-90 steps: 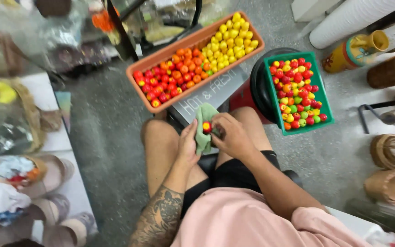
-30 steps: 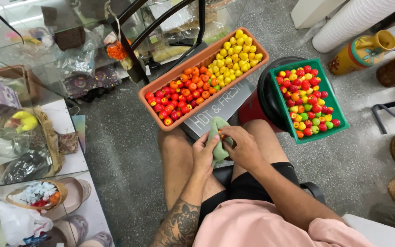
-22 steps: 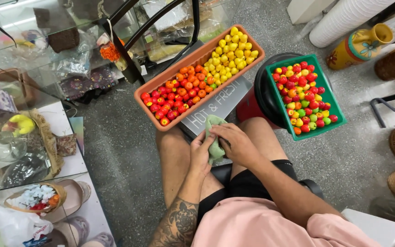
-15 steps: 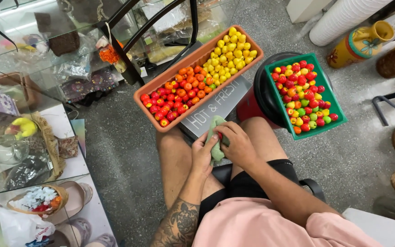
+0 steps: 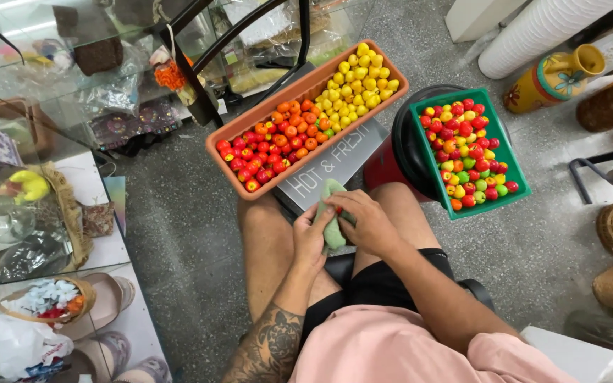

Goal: The person is cleaning small plastic fruit and vegetable toys by wiping each one with a green cloth and then sorting them into different bins.

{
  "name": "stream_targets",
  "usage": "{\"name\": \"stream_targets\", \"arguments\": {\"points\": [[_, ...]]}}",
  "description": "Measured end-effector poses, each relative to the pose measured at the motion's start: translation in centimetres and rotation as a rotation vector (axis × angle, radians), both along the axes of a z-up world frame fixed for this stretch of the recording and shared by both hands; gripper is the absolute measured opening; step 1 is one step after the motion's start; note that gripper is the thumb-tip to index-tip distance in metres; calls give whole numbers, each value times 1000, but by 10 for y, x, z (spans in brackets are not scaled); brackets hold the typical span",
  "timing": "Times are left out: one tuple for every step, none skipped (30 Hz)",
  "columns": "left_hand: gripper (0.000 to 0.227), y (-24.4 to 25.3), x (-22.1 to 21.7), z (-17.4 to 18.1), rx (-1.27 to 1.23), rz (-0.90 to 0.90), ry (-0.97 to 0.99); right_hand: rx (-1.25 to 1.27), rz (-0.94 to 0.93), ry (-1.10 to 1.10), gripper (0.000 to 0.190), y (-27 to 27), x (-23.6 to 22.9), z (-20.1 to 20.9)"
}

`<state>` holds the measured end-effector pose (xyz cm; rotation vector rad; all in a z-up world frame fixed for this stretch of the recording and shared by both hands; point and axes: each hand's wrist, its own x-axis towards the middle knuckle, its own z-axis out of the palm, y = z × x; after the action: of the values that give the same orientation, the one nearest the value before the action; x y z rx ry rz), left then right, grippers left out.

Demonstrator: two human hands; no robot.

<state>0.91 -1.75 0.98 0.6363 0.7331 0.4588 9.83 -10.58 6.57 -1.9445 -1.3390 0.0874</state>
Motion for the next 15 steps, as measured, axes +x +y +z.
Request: {"name": "stream_targets", "arguments": {"points": [[36,-2,1,3,-1,-3,-1,-1,-3,-1,54,-3,3,-7],[36,-5,1,6,-15,-26,-16,-33,-65,-36,56,-6,6,-14],[36,-7,2,9,-27,-49,-32,-64,-127,-72,57,-9,9,-22],[36,-8,1,6,-28,-53,-32,-65,-131,-73,57,-9,5,-21],[36,-8,2,3,-19,-47,-27,-51,-134,-87,57,-7,3,-20],[36,-8,3,0,-10,-41,-22,-36,-136,-102,58,-5,1,-19],[36,-5,2,0,-10,-41,-21,-37,-136,-100,58,-4,0,-11],[35,-3,2,-2,-8,-24,-20,-24,-83,-46,57,-3,0,-4],[35,0,0,-3,-6,-10,-15,-12,-35,12,56,-2,-2,2],[35,-3,0,0,-7,-13,-11,-13,-38,16,56,-4,0,-4],[35,-5,1,4,-5,-37,-23,-17,-121,-30,57,-5,1,-9],[35,-7,2,8,-4,-61,-36,-21,-205,-77,57,-7,3,-14],[35,-9,2,3,-5,-65,-33,-22,-209,-74,57,-7,0,-13],[35,-11,1,-2,1,-56,-25,-6,-194,-66,56,-6,-3,-13],[35,-12,3,-7,7,-42,-19,11,-174,-60,56,-4,-3,-11]]}}
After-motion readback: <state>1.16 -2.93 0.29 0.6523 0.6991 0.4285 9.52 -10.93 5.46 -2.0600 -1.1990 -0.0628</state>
